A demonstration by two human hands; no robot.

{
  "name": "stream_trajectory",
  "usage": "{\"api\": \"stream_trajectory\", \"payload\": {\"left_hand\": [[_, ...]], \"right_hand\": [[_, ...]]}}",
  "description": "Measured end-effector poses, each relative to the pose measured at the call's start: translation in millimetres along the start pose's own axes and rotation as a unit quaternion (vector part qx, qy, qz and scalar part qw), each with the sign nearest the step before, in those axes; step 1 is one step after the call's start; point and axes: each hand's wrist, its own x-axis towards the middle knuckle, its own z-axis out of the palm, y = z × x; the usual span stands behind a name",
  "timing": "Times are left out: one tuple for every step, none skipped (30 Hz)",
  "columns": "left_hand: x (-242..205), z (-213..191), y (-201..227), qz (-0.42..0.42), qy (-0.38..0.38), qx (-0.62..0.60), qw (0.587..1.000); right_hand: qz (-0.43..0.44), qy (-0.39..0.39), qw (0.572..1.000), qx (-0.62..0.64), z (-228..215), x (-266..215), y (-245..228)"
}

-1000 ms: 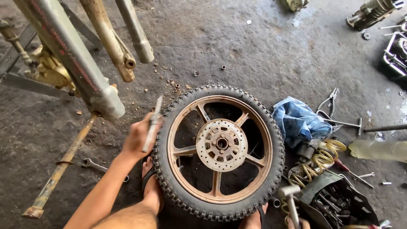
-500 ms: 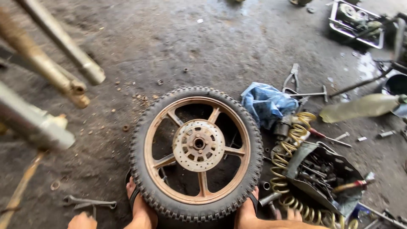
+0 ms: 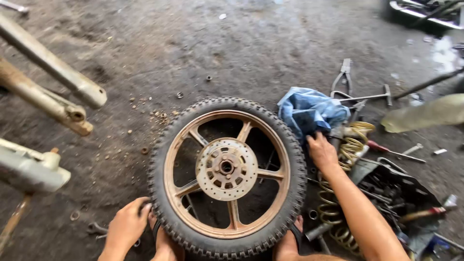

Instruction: The person sits on the workshop floor with a motorcycle wheel and fits a metal bearing/bushing into the wheel hub, tapping it into place with a hammer and a metal rod. They then flip the wheel over and continue driving the component into the hub from the other side.

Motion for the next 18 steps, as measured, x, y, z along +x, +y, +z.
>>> {"api": "stream_trajectory", "payload": {"left_hand": [[-2.9,-0.5,2.5,-0.013,0.003,0.001,1.000],[-5.0,0.4,6.0,-0.008,-0.012,-0.002,1.000],[-6.9,1.2,9.6,-0.003,-0.027,-0.006,1.000],[-9.6,1.6,11.2,-0.012,-0.027,-0.007,1.000],[-12.4,1.7,12.9,0.000,-0.035,-0.011,0.999],[-11.5,1.4,15.3,0.017,-0.042,-0.016,0.999],[-11.4,0.7,15.6,0.012,-0.041,-0.016,0.999],[-12.8,1.6,16.3,0.038,-0.014,-0.046,0.998],[-14.3,2.1,16.7,0.063,0.014,-0.075,0.995],[-12.6,2.9,16.4,0.059,0.015,-0.078,0.995],[-11.3,3.0,15.7,0.081,0.047,-0.113,0.989],[-11.4,4.2,15.6,0.101,0.081,-0.148,0.981],[-10.5,2.1,22.4,0.094,0.084,-0.153,0.980],[-9.0,-0.7,28.3,0.089,0.063,-0.174,0.979],[-7.6,-3.5,34.3,0.084,0.043,-0.196,0.976],[-3.1,11.8,27.2,0.079,0.045,-0.199,0.976],[1.1,27.2,20.5,0.203,0.085,-0.198,0.955],[6.2,42.6,14.5,0.323,0.125,-0.193,0.918]], "right_hand": [[-0.011,-0.004,1.000,0.006,10.5,3.6,2.9],[0.002,-0.021,0.999,-0.029,19.6,6.6,7.4],[0.015,-0.037,0.997,-0.065,28.5,9.8,11.9],[0.008,-0.042,0.997,-0.062,33.2,7.5,18.9],[0.024,-0.050,0.996,-0.070,37.6,5.5,25.9],[0.043,-0.056,0.994,-0.078,40.8,4.5,33.9],[0.038,-0.057,0.995,-0.077,29.2,5.9,22.1],[0.060,-0.016,0.997,-0.048,16.4,4.9,11.8],[0.083,0.025,0.996,-0.018,3.4,3.9,1.0],[0.078,0.023,0.997,-0.019,-22.5,3.8,-21.8],[0.078,0.088,0.992,0.043,-48.7,3.3,-45.3],[0.075,0.152,0.980,0.106,-75.8,4.8,-68.1],[0.067,0.149,0.981,0.105,-85.1,5.5,-89.2],[0.043,0.149,0.970,0.185,-93.7,4.2,-110.9],[0.018,0.148,0.953,0.264,-102.3,2.2,-132.4],[0.013,0.145,0.954,0.264,-101.0,1.9,-158.2],[0.039,0.069,0.934,0.349,-99.9,1.0,-183.7],[0.064,-0.009,0.901,0.429,-98.7,0.5,-208.7]]}}
